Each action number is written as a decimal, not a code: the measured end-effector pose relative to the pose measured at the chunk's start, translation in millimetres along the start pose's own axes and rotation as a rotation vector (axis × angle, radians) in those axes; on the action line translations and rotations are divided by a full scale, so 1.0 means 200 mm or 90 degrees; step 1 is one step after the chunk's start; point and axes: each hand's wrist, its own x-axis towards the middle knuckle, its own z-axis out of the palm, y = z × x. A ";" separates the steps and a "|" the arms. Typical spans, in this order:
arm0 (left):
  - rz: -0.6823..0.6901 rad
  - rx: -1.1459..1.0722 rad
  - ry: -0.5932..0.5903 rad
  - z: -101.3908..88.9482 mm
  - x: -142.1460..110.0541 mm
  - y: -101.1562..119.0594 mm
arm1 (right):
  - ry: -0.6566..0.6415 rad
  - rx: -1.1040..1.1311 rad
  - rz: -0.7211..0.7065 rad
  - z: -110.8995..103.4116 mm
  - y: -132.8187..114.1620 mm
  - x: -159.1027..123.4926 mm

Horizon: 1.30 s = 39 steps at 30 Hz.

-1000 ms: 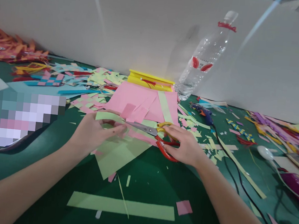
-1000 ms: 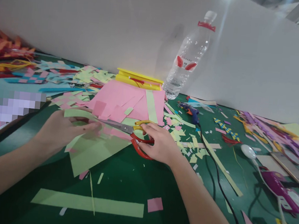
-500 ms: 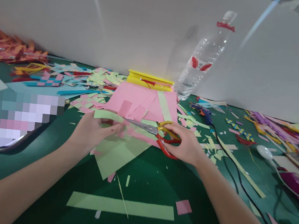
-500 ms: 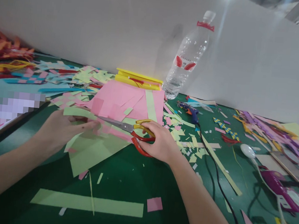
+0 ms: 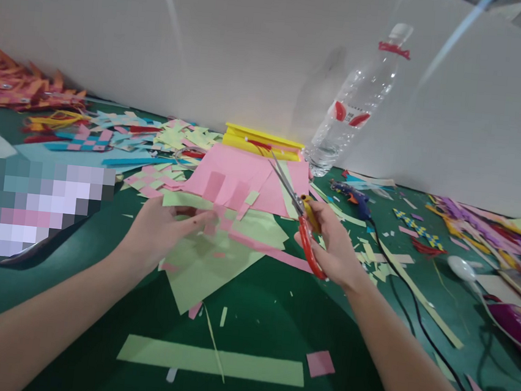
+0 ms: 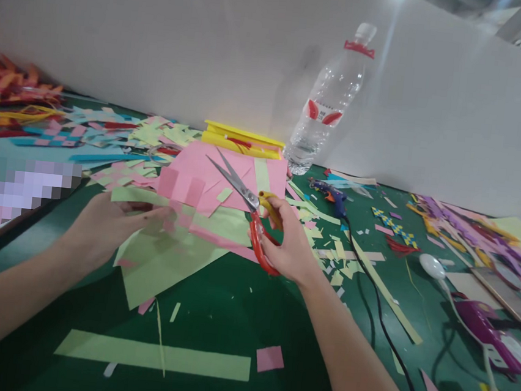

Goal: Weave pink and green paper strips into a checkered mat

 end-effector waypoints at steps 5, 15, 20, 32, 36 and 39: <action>0.045 0.011 0.010 0.01 -0.02 0.04 | -0.051 -0.184 -0.083 0.01 -0.05 -0.02; 0.081 -0.008 0.003 0.03 -0.06 0.03 | -0.091 -0.326 -0.145 0.04 -0.09 -0.04; 0.041 -0.053 -0.041 0.04 -0.07 0.07 | -0.084 -0.332 -0.154 0.04 -0.09 -0.03; 0.046 -0.020 -0.009 0.05 -0.09 0.06 | -0.108 -0.288 -0.130 0.04 -0.10 -0.03; 0.029 -0.024 -0.001 0.05 -0.09 0.07 | -0.106 -0.283 -0.117 0.03 -0.10 -0.03; 0.018 -0.053 -0.016 0.05 -0.09 0.08 | -0.102 -0.290 -0.110 0.03 -0.10 -0.03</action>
